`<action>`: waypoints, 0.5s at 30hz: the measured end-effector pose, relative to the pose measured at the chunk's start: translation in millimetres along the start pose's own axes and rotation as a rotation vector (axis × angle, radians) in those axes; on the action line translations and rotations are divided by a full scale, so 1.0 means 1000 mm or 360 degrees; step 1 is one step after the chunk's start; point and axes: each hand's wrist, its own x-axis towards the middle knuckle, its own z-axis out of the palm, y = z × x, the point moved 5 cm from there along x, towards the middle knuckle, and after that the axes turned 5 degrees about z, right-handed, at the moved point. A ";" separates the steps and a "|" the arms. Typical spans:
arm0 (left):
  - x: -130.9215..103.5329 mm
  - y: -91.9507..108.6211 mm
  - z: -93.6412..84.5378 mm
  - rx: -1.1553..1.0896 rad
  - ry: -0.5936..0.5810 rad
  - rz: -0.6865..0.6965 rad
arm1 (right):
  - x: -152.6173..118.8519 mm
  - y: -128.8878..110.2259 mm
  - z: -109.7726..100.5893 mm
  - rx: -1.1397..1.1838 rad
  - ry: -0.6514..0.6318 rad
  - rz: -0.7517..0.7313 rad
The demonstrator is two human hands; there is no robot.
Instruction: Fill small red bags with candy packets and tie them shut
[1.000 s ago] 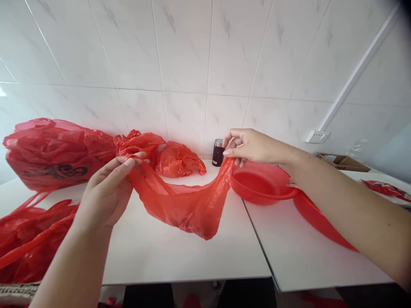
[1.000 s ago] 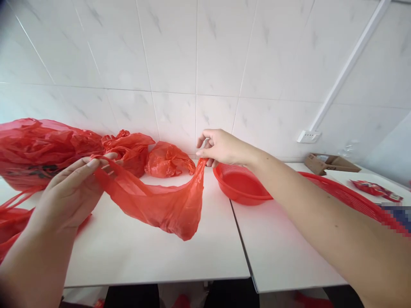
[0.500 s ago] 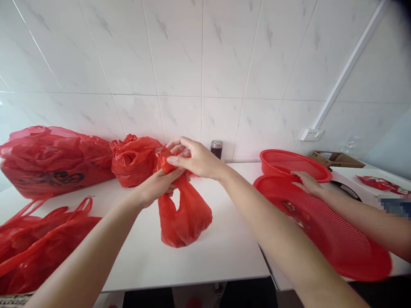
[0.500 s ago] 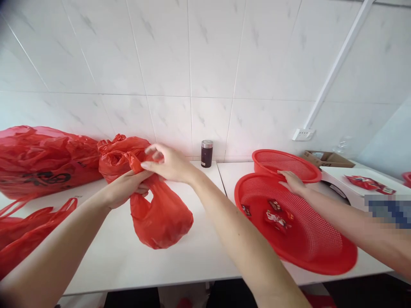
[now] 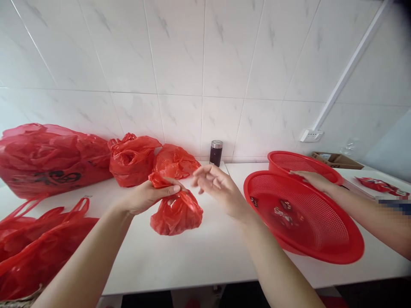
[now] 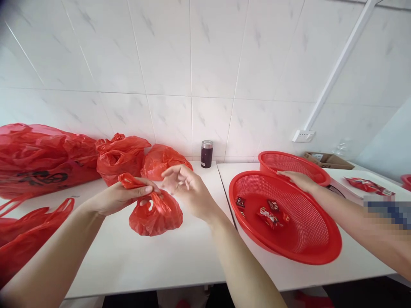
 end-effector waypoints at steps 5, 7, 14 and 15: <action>0.007 -0.006 0.010 0.0768 0.0071 0.0024 | 0.020 0.070 0.006 -0.0205 0.0111 0.0328; 0.008 -0.010 0.012 0.1053 0.0373 0.0084 | 0.020 0.092 0.010 -0.0067 0.0078 0.0485; -0.003 -0.022 0.029 0.1168 0.0785 0.0463 | 0.009 0.094 0.016 0.0342 -0.0200 0.0526; -0.005 -0.024 0.031 0.1133 0.0756 0.0504 | 0.008 0.090 0.015 0.0256 -0.0177 0.0479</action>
